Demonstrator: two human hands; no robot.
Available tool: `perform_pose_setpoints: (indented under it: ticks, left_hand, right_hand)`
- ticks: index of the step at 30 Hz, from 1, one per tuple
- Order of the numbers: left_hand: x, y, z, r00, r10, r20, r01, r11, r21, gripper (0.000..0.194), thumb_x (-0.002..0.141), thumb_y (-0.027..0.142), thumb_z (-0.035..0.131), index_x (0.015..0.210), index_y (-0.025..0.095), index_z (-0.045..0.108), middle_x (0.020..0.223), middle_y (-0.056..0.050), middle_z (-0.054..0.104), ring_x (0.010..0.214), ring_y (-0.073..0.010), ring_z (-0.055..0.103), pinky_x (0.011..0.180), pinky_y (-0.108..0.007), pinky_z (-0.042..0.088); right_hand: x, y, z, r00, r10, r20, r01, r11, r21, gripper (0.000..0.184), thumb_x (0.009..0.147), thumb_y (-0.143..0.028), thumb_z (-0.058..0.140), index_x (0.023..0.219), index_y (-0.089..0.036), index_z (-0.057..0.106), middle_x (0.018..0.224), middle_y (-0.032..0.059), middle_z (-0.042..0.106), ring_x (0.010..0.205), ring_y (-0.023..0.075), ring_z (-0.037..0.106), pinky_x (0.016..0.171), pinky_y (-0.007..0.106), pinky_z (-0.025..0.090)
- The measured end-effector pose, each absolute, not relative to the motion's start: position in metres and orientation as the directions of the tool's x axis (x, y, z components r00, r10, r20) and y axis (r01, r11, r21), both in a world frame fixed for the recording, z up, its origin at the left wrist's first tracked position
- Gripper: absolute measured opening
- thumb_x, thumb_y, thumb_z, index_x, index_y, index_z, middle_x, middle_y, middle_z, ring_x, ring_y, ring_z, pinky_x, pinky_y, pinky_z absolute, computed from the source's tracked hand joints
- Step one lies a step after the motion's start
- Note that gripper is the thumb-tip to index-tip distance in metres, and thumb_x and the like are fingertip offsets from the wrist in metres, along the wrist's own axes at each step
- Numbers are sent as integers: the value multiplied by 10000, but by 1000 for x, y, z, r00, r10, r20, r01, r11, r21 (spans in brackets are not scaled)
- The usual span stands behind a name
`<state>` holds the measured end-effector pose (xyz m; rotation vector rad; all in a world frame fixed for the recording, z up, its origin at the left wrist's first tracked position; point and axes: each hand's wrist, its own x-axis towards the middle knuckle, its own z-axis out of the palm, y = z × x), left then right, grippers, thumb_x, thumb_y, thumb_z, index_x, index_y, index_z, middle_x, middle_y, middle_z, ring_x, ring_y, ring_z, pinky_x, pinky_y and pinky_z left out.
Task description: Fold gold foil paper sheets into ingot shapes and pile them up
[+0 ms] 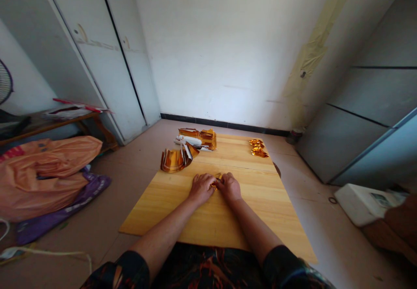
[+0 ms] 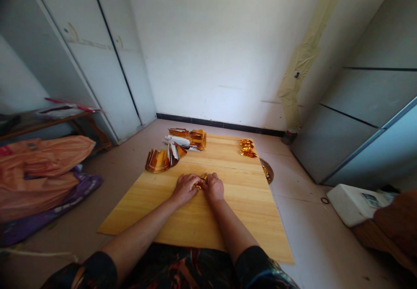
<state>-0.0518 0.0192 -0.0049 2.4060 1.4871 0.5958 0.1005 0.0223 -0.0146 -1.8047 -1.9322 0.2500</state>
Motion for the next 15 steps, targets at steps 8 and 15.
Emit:
perform_pose_setpoints:
  ticks: [8,15]
  left_hand:
    - [-52,20,-6,415,887,203,778,-462,425,165,796,216,561,917,293,644,1088,2,602,1079,-199,493,976,-403,280]
    - [-53,19,-4,407,891,200,775,-453,440,141,800,255,568,883,298,673,1096,2,605,1091,-198,496,976,-398,288]
  right_hand:
    - [110,23,-21,-30,958,286,805,193,-561,124,759,-173,604,662,-191,527,733,-19,498,634,95,482,584,194,349]
    - [124,17,-27,12,919,395,710,270,-651,127,676,-142,621,672,-201,508,796,5,518,788,146,507,722,239,410]
